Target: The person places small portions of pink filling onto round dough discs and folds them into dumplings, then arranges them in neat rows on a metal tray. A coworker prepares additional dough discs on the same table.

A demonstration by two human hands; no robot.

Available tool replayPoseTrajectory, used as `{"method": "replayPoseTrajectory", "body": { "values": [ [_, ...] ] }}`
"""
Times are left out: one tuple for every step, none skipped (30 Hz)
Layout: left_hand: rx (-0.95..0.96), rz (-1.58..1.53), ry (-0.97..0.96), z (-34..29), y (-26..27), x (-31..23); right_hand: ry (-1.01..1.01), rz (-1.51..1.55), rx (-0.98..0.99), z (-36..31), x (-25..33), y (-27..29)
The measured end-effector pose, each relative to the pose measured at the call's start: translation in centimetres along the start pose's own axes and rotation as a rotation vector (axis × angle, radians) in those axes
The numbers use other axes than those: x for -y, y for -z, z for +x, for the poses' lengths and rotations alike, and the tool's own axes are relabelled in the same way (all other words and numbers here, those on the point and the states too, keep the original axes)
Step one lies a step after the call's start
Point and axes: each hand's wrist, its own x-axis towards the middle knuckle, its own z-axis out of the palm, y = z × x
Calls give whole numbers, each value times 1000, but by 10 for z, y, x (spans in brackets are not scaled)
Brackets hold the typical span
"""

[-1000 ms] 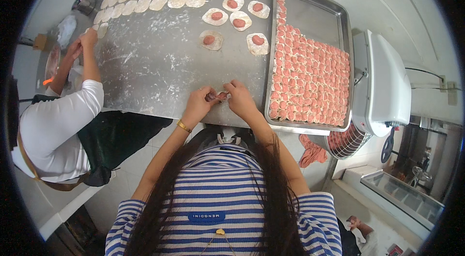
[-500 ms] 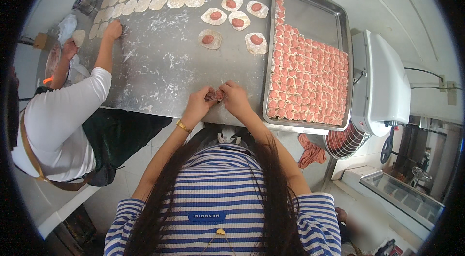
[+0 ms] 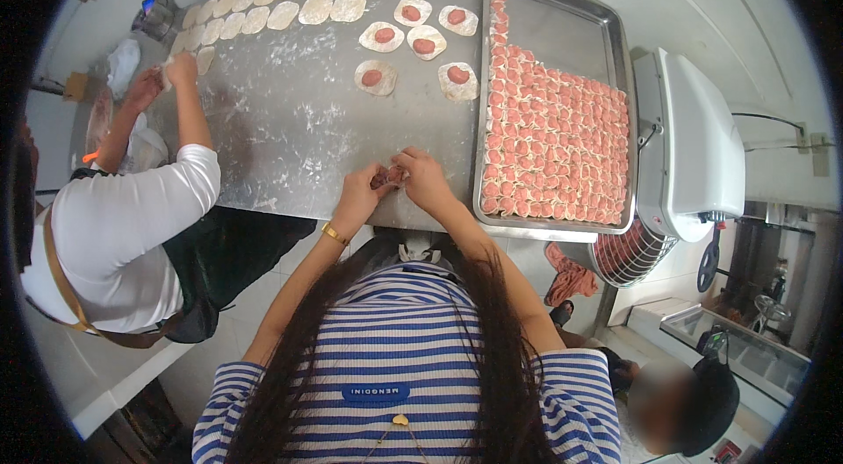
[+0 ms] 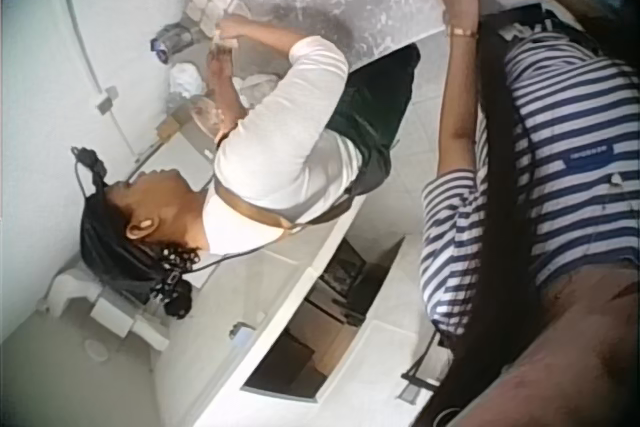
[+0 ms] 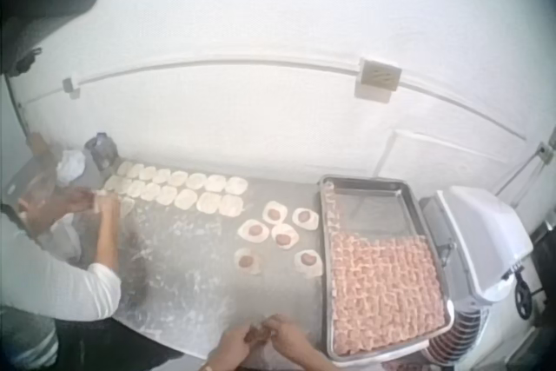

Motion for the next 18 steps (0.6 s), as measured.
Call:
{"method": "replayPoseTrajectory", "body": {
  "values": [
    [-10, -10, -10, 0, 0, 3, 52, -25, -47, -1, 0, 0],
    [-20, -21, -21, 0, 0, 3, 40, -53, -30, -2, 2, 2],
    [-28, -34, -24, 1, 0, 2, 28, -81, -12, -4, 3, 3],
    [-37, -47, -27, 2, 0, 0, 16, -109, 6, -4, 4, 4],
    [-46, -59, -33, 3, 0, -2, -3, -74, 32, -4, 4, 4],
    [-39, -44, -20, 4, 0, -1, -21, -39, 59, -2, 3, 3],
    [-33, -30, -8, 5, -2, 0, -40, -4, 86, -1, 2, 2],
    [-25, -15, 5, 6, -2, 0, -25, 17, 87, -1, -1, 2],
    [-17, -42, 6, 6, -2, 0, -10, 37, 88, 1, -5, 3],
    [-9, -69, 7, 5, -1, 0, 4, 57, 89, 1, -8, 3],
    [-2, -97, 9, 5, 0, 0, 9, 11, 41, 0, -5, 5],
    [3, -80, 19, 6, 2, -1, 13, -35, -8, -2, 0, 7],
    [8, -63, 29, 6, 3, -2, 18, -81, -56, -4, 3, 8],
    [14, -46, 37, 7, 4, -3, -4, -86, -23, -4, 2, 7],
    [10, -31, 31, 8, 2, -2, -25, -90, 10, -4, 1, 3],
    [5, -17, 25, 9, -2, 0, -47, -95, 44, -4, -1, 1],
    [2, -2, 18, 11, -3, -1, -36, -71, 46, -3, -4, 1],
    [5, -4, 13, 12, -3, -2, -25, -48, 49, -1, -7, 1]
  ]
}}
